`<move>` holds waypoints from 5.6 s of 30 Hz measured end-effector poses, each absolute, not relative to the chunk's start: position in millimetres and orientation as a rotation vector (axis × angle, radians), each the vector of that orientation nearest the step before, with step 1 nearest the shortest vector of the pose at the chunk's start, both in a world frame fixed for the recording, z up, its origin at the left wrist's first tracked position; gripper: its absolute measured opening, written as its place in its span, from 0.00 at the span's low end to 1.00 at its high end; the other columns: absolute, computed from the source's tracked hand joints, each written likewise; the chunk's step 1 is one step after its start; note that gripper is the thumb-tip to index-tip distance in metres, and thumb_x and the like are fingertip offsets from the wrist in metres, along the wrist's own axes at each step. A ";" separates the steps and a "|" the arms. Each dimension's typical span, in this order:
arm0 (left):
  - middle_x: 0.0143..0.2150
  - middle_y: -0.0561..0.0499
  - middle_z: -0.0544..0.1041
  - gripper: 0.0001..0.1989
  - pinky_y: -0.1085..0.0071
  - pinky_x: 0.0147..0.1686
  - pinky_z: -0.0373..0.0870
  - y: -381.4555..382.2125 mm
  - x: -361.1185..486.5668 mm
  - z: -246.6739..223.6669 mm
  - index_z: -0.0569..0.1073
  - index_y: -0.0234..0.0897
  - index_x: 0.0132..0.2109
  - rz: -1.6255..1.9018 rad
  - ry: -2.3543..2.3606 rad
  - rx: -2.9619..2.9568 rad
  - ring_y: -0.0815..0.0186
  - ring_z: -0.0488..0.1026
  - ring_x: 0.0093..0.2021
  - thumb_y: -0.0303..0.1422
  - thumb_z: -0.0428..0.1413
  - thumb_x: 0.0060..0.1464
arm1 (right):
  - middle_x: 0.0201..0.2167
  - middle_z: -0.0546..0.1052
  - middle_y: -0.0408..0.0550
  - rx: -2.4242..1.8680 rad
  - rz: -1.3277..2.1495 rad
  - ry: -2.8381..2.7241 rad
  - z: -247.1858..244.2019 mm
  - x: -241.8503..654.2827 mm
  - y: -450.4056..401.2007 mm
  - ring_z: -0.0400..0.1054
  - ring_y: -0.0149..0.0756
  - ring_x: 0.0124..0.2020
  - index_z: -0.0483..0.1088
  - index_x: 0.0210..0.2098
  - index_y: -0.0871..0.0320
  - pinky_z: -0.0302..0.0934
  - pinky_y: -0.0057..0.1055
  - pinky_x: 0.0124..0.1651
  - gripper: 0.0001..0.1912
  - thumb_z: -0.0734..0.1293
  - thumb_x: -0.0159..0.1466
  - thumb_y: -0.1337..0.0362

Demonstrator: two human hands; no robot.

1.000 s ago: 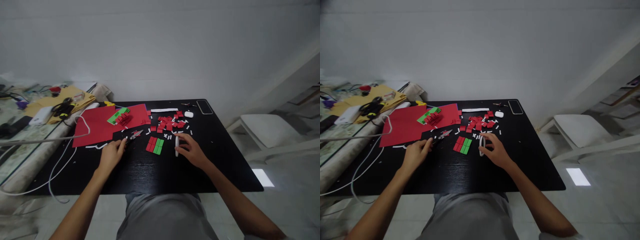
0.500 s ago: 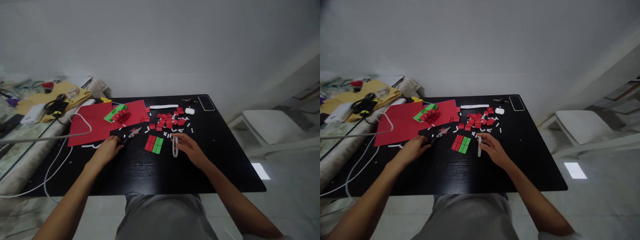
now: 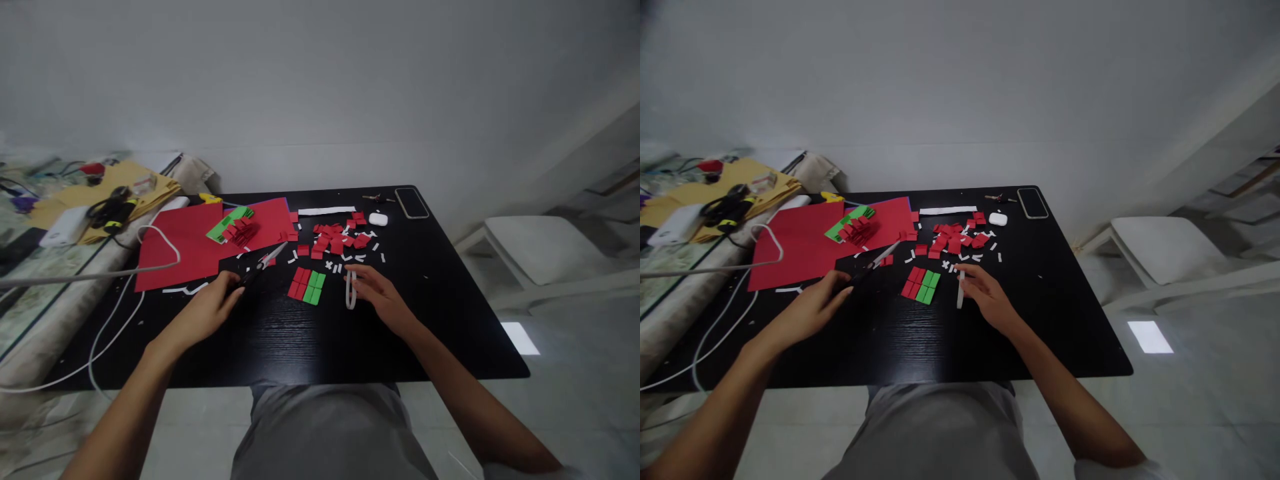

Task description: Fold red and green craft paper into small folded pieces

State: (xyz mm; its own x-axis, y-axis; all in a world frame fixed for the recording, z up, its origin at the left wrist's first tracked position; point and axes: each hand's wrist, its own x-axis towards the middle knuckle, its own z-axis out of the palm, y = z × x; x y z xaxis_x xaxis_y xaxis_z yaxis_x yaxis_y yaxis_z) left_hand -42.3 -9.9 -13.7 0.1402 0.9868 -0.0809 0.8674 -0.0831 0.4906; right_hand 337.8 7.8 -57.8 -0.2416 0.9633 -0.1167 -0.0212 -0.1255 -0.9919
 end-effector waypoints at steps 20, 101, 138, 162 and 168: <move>0.37 0.54 0.75 0.22 0.70 0.35 0.67 -21.1 0.6 -22.4 0.65 0.41 0.44 0.431 1.632 1.915 0.64 0.71 0.34 0.49 0.64 0.54 | 0.67 0.71 0.48 -0.995 1.492 -1.488 -61.2 337.1 7.8 0.67 0.49 0.66 0.68 0.65 0.40 0.71 0.50 0.62 0.37 0.80 0.59 0.60; 0.45 0.46 0.76 0.15 0.63 0.41 0.71 -14.1 14.9 -8.8 0.66 0.40 0.49 0.258 1.401 2.196 0.58 0.75 0.41 0.34 0.57 0.54 | 0.61 0.76 0.50 -0.984 1.550 -1.714 -48.2 338.8 -0.4 0.76 0.40 0.49 0.72 0.63 0.45 0.78 0.37 0.45 0.38 0.82 0.56 0.57; 0.42 0.49 0.77 0.17 0.68 0.34 0.69 -13.0 9.3 -6.8 0.67 0.39 0.48 0.407 1.503 2.220 0.62 0.74 0.33 0.37 0.58 0.52 | 0.61 0.75 0.50 -0.959 1.582 -1.703 -43.1 336.6 -2.4 0.72 0.47 0.62 0.72 0.60 0.49 0.68 0.53 0.66 0.35 0.82 0.56 0.60; 0.35 0.54 0.78 0.08 0.71 0.34 0.70 -10.7 8.5 -12.3 0.69 0.41 0.43 0.262 1.340 2.135 0.66 0.75 0.31 0.35 0.56 0.56 | 0.66 0.68 0.50 -0.943 1.612 -1.668 -44.5 335.3 -3.6 0.72 0.43 0.60 0.65 0.63 0.45 0.75 0.46 0.57 0.31 0.76 0.64 0.62; 0.35 0.54 0.78 0.07 0.71 0.33 0.70 -10.1 11.8 -9.0 0.70 0.40 0.42 0.273 1.319 2.157 0.66 0.75 0.31 0.35 0.55 0.55 | 0.65 0.68 0.49 -0.956 1.606 -1.703 -45.1 334.7 -3.2 0.72 0.44 0.60 0.64 0.63 0.44 0.75 0.46 0.56 0.30 0.76 0.65 0.62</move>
State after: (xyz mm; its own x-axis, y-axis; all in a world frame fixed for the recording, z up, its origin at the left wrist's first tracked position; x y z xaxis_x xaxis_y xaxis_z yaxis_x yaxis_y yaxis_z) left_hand 11.8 -10.1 -9.0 0.4879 0.8638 -0.1262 0.7426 -0.3347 0.5801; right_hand 334.7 -3.2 -45.1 -0.5579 0.8285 -0.0486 0.0970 0.0070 -0.9953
